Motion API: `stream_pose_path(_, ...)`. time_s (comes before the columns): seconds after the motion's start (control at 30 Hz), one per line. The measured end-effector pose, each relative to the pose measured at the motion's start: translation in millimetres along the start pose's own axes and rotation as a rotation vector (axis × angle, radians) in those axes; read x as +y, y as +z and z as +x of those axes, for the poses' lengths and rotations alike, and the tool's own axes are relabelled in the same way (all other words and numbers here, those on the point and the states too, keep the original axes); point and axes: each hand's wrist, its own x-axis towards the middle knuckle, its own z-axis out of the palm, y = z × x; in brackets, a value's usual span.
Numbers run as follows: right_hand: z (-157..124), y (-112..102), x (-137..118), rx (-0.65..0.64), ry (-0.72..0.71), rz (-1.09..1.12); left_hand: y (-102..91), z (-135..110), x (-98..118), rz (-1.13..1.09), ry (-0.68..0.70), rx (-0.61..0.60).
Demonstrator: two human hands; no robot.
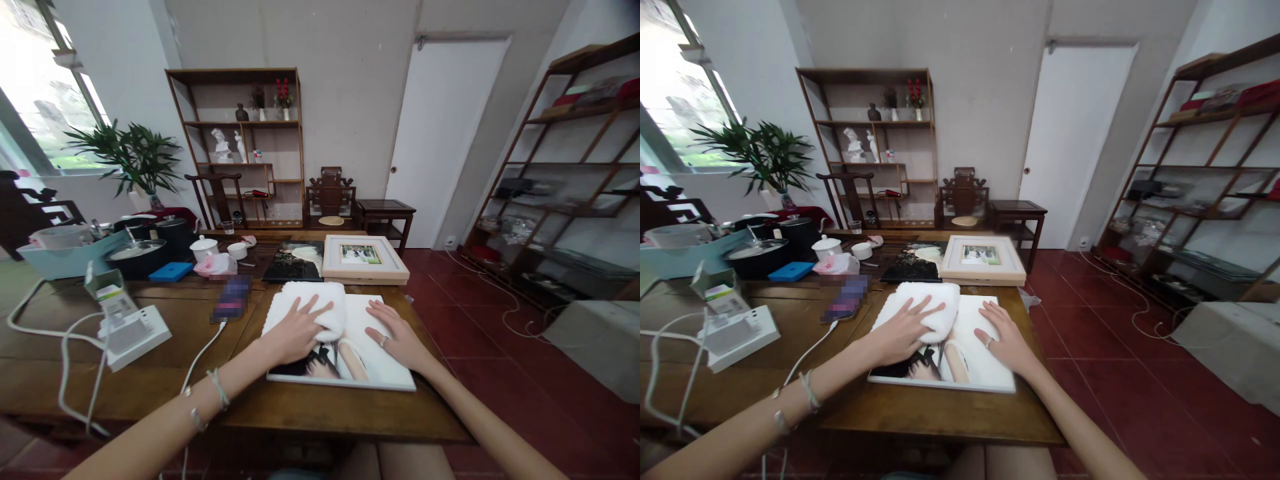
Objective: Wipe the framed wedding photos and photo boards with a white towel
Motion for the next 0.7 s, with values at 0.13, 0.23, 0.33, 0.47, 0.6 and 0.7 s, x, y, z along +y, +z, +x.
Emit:
stream_pose_path(0.13, -0.2, -0.2, 0.3, 0.001, -0.006, 0.000, -5.1, -29.4, 54.5, -0.054, 0.106, -0.034)
stream_pose_path(0.23, -0.5, -0.5, 2.1, -0.009, -0.039, 0.024, -4.5, -48.2, 87.5, -0.102, 0.198, -0.034)
stream_pose_path(0.33, -0.5, -0.7, 3.1, -0.010, -0.060, 0.038, -7.8, -51.6, 93.6, -0.147, 0.197, -0.035)
stream_pose_path(0.47, -0.4, -1.0, 1.6, -0.002, -0.049, 0.032, -14.9, -25.9, 58.4, -0.163, 0.074, -0.081)
stream_pose_path(0.6, -0.5, -1.4, 0.1, -0.012, -0.022, 0.014, -7.6, 15.5, 8.8, -0.130, -0.016, -0.057)
stream_pose_path(0.7, -0.5, -1.3, 0.1, -0.015, -0.019, 0.013, 2.0, 36.0, -9.1, -0.091, -0.033, 0.012)
